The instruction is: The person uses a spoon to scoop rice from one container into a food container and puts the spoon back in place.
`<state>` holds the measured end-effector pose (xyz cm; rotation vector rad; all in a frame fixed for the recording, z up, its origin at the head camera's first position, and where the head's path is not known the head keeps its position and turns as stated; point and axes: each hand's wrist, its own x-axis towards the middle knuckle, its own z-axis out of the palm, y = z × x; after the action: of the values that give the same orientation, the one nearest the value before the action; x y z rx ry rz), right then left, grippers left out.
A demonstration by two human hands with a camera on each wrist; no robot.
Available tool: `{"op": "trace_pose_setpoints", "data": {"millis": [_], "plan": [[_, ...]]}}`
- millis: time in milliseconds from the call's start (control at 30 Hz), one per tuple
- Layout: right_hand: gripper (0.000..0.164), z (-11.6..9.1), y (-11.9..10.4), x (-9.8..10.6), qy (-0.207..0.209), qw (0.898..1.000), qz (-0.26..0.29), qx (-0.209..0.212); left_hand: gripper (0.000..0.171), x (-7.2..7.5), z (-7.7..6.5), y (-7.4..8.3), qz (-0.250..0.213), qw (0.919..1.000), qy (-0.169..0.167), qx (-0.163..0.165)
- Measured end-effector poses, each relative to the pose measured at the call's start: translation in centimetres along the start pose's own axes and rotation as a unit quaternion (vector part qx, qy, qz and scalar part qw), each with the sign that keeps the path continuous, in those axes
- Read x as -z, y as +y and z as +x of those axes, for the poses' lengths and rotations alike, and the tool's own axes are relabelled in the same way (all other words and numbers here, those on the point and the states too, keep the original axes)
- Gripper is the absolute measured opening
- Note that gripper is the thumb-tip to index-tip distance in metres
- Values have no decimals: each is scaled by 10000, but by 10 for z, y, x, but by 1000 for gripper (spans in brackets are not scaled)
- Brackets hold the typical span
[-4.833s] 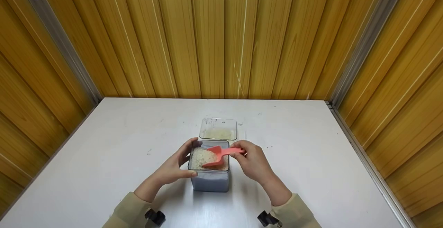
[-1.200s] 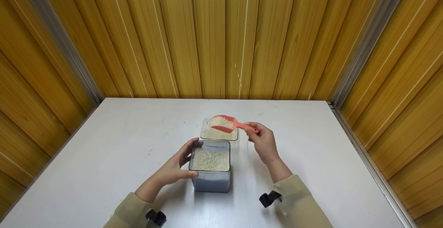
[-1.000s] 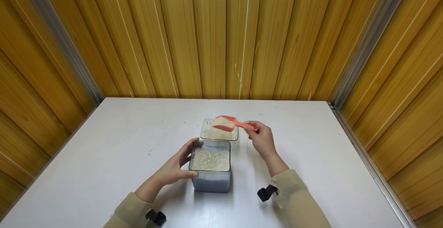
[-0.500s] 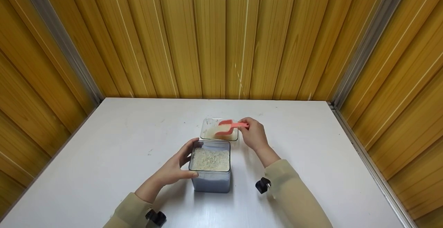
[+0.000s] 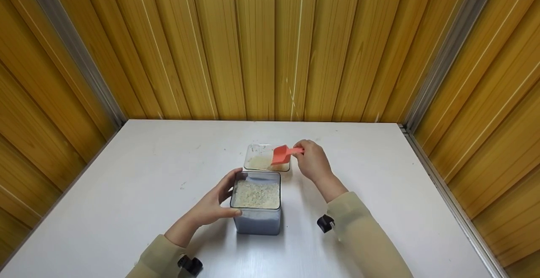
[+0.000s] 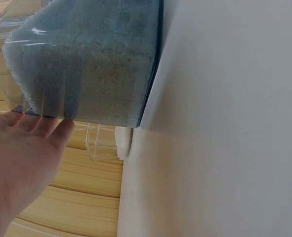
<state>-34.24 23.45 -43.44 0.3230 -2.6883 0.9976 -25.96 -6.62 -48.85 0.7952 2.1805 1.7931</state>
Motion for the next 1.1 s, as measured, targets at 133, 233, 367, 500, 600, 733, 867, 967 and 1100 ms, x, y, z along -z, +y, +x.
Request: {"op": "trace_pose_setpoints", "data": {"millis": [133, 233, 367, 500, 600, 733, 867, 967, 1100], "plan": [[17, -2, 1, 4, 68, 10000, 16, -1, 106, 0, 0, 0, 4, 10000, -18, 61], [17, -6, 4, 6, 225, 9996, 157, -9, 106, 0, 0, -1, 6, 10000, -4, 49], [20, -14, 7, 11, 535, 9973, 491, -127, 105, 1, 0, 0, -12, 10000, -10, -1], [23, -24, 2, 21, 725, 9933, 850, -298, 106, 1, -1, 0, 11, 10000, 9, -7], [24, -34, -7, 30, 704, 9913, 1060, -340, 105, 0, -1, 0, 26, 10000, 29, 17], [24, -48, -20, 42, 589, 9893, 1299, -297, 105, 0, 0, 0, -4, 10000, 22, 17], [22, -61, -31, 53, 494, 9899, 1323, -120, 105, 0, 0, -1, 6, 10000, 21, 15], [20, -71, -41, 60, 355, 9919, 1218, 91, 105, 0, 0, 0, 7, 10000, 12, -21], [18, -83, -57, 68, 48, 9944, 941, 476, 104, 0, 1, 1, -14, 10000, 6, -77]]}}
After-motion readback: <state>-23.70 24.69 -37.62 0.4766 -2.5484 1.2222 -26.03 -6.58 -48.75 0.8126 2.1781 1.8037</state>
